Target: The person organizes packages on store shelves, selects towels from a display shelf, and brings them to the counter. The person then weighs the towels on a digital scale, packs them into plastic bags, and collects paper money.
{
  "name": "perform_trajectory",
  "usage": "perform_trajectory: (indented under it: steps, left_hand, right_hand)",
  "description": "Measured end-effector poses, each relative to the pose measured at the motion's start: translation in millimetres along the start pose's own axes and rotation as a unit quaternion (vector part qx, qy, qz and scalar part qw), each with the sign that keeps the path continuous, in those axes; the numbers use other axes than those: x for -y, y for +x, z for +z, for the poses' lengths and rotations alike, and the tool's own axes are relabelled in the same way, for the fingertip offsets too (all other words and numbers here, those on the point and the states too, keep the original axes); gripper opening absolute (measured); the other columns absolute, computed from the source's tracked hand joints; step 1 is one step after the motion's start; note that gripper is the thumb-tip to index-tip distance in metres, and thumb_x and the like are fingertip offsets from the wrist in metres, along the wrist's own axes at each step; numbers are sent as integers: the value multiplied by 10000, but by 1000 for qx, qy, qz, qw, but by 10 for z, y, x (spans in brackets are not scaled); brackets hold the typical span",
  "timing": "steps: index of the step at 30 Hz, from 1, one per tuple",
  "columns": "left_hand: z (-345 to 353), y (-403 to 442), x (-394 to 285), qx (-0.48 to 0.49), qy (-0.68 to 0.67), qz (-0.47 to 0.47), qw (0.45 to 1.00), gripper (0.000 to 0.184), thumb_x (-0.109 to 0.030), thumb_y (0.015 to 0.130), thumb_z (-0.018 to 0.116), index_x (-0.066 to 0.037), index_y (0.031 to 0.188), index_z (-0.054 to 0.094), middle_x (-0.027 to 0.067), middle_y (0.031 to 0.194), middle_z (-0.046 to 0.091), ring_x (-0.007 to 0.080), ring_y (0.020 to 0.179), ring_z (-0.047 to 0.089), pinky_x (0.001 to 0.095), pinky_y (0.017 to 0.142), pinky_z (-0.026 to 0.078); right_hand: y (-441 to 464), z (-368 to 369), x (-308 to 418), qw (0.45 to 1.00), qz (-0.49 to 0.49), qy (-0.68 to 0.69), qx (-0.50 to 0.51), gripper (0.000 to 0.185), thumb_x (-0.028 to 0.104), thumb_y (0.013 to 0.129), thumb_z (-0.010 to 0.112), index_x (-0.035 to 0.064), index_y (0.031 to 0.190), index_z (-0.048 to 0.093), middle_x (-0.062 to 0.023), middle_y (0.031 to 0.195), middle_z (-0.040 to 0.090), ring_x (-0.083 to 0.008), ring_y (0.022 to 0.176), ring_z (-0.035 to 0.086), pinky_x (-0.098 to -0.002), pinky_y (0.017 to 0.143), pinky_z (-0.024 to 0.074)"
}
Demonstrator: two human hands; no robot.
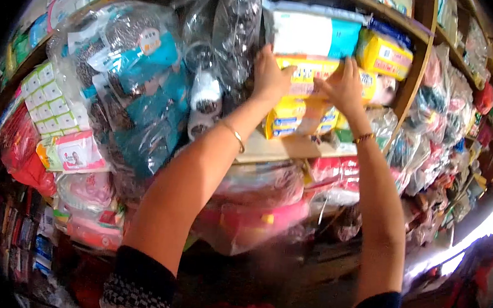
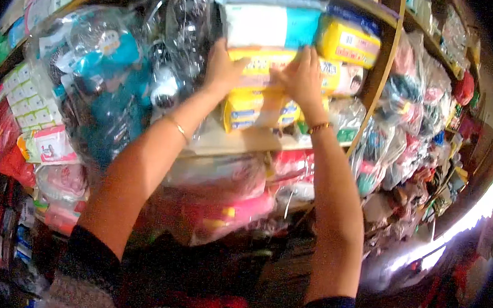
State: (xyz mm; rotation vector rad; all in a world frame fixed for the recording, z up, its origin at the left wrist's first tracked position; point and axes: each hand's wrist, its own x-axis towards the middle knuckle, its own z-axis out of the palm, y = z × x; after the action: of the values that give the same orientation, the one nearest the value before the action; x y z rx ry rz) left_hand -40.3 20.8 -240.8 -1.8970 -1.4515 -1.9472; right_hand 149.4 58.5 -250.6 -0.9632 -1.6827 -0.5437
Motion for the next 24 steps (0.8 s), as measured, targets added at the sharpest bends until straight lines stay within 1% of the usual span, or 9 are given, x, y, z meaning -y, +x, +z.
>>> perform_trajectory:
  steps: [4, 6, 8, 13, 14, 15, 16, 19, 24]
  left_hand:
    - [-107, -112, -26, 37, -5, -12, 999, 750, -152, 744, 725, 93, 1310, 297, 292, 1275, 414, 421, 1206, 401, 413, 1027, 344]
    - [-220, -352, -32, 54, -24, 103, 993, 713, -166, 779, 695, 79, 1319, 298, 304, 1296, 397, 438, 1234, 376, 415, 1031, 340]
    - [-566, -798, 10, 92, -62, 212, 971, 586, -179, 862, 604, 42, 1324, 321, 269, 1300, 415, 410, 1212, 415, 419, 1000, 367]
    - [-1100, -1401, 468, 225, -12, 194, 955, 475, -142, 879, 550, -13, 1318, 420, 170, 1344, 441, 316, 1257, 410, 398, 1059, 313]
    - [-1177, -1508, 497, 220, 111, 213, 946, 484, -191, 882, 557, -6, 1309, 426, 173, 1333, 452, 308, 1253, 417, 412, 1058, 310]
    - [-1213, -1597, 529, 213, 230, 230, 921, 499, -241, 884, 565, 2, 1300, 431, 176, 1322, 463, 301, 1249, 424, 427, 1058, 306]
    - [-1232, -1697, 589, 217, 221, 233, 922, 499, -241, 884, 565, 2, 1300, 431, 176, 1322, 463, 301, 1249, 424, 427, 1058, 306]
    - [-1284, -1813, 703, 234, 255, 231, 909, 557, -309, 869, 573, -21, 1324, 429, 157, 1370, 435, 265, 1327, 341, 431, 1097, 250]
    - [-1236, -1891, 802, 219, 257, 205, 919, 576, -342, 885, 535, -15, 1341, 406, 142, 1411, 394, 268, 1338, 323, 438, 1109, 232]
  right_hand:
    - [-68, -187, 76, 994, -38, 83, 59, 823, 311, 689, 786, -21, 1305, 353, -300, 1360, 328, -445, 1229, 373, -449, 977, 402]
    - [-324, -224, 249, 996, -72, 48, -7, 719, 258, 738, 749, -7, 1296, 381, -293, 1350, 348, -438, 1223, 386, -449, 993, 384]
    - [-889, -226, 590, 985, -85, 147, 16, 612, 163, 806, 666, 1, 1323, 381, -250, 1364, 371, -420, 1254, 372, -445, 1034, 332]
    - [-1701, -18, 1032, 979, -29, 163, 117, 561, 192, 846, 591, 28, 1341, 383, -202, 1364, 406, -348, 1298, 345, -483, 1078, 248]
    - [-1782, -17, 1142, 977, 0, 150, 153, 550, 218, 854, 576, 35, 1338, 392, -187, 1362, 414, -330, 1309, 336, -491, 1083, 235]
    - [-1894, 86, 1150, 984, -51, 32, 169, 541, 280, 857, 562, 52, 1325, 415, -165, 1354, 427, -313, 1321, 321, -489, 1092, 214]
    - [-1934, 80, 1181, 985, -43, 60, 156, 524, 296, 874, 546, 38, 1315, 432, -168, 1357, 427, -321, 1328, 306, -498, 1095, 175]
    - [-1884, 89, 1206, 984, -27, 59, 164, 513, 297, 882, 538, 48, 1319, 435, -157, 1352, 433, -310, 1329, 309, -487, 1102, 166]
    - [-1899, 127, 1227, 982, -22, 67, 177, 518, 266, 874, 542, 69, 1339, 432, -152, 1364, 441, -305, 1323, 328, -490, 1104, 172]
